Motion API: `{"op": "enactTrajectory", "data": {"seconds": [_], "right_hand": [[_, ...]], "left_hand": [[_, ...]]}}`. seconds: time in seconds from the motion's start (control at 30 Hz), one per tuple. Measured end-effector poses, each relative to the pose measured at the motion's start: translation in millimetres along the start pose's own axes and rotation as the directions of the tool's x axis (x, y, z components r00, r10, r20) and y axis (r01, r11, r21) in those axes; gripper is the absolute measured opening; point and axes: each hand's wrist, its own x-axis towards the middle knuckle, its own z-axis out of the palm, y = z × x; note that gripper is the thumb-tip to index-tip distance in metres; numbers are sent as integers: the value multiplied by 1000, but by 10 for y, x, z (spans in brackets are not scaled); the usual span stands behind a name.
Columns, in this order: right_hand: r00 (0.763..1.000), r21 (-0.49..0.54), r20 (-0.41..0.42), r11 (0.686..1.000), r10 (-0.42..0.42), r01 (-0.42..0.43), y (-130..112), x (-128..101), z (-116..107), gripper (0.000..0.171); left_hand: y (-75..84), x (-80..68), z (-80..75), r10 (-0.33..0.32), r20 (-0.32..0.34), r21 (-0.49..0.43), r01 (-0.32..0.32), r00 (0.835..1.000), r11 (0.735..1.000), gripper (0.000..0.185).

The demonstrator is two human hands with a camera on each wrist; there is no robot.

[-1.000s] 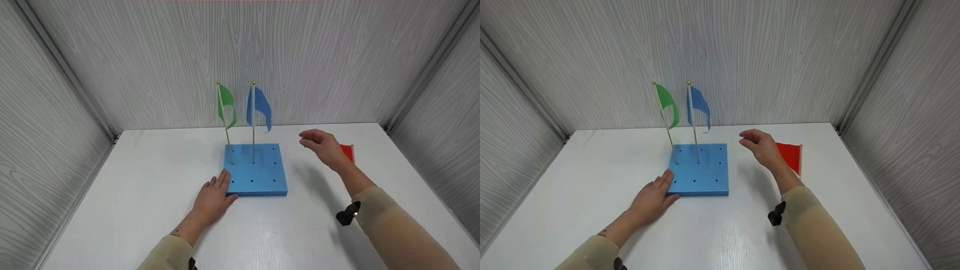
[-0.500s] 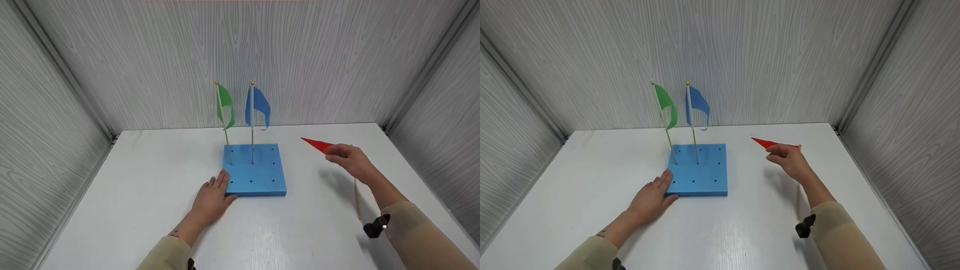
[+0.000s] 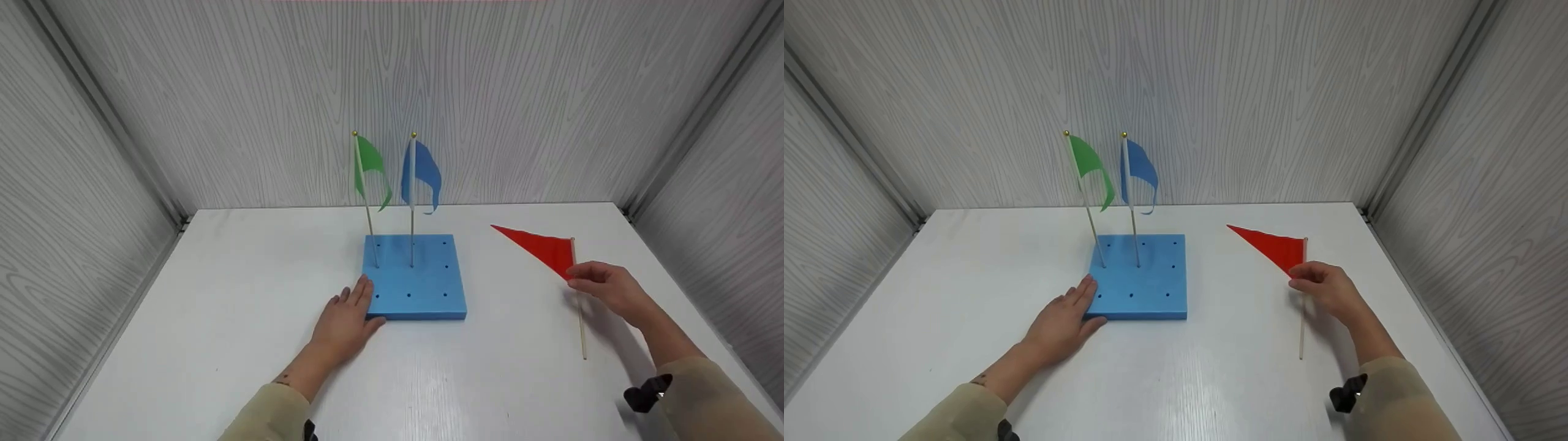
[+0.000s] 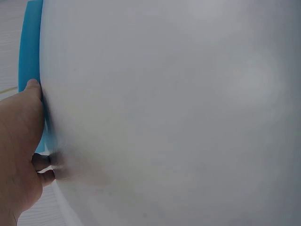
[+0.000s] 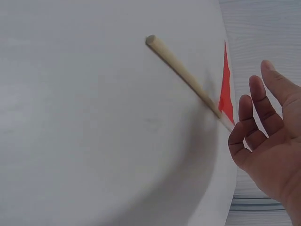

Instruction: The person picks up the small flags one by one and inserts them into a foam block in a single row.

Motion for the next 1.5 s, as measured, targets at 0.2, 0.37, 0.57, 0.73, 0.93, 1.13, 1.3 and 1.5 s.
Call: {"op": "enactTrajectory", "data": {"seconds": [0.2,0.37,0.57,0.73,0.93,1.13,1.3,1.5], "right_hand": [[1000,-39,5,999,29,-29,120,-49,-21,48],[998,-79,2,995,60,-59,187,-63,-23,45],[996,-86,27,993,84,-81,236,-63,-28,47],[995,-89,49,992,90,-86,257,-73,-25,47],[994,-101,68,992,87,-80,243,-68,-8,43],[993,-144,65,986,94,-84,223,-46,41,40],[994,-175,65,982,83,-71,220,-46,69,38],[996,-200,54,978,73,-61,254,-59,57,38]], "left_hand": [[-13,16,9,-1,-1,10,1,1000,1000,82],[-16,20,0,-2,1,7,2,1000,1000,82],[-17,22,-6,-1,3,5,1,1000,1000,83],[-11,17,-9,5,0,-9,-5,1000,1000,83],[-19,13,-16,8,-9,-4,-8,1000,1000,82],[-27,2,-13,7,-14,-6,-8,1000,1000,81],[-24,3,7,-1,-11,-9,1,1000,1000,82],[-12,15,38,-3,-5,-5,3,1000,1000,82]]}}
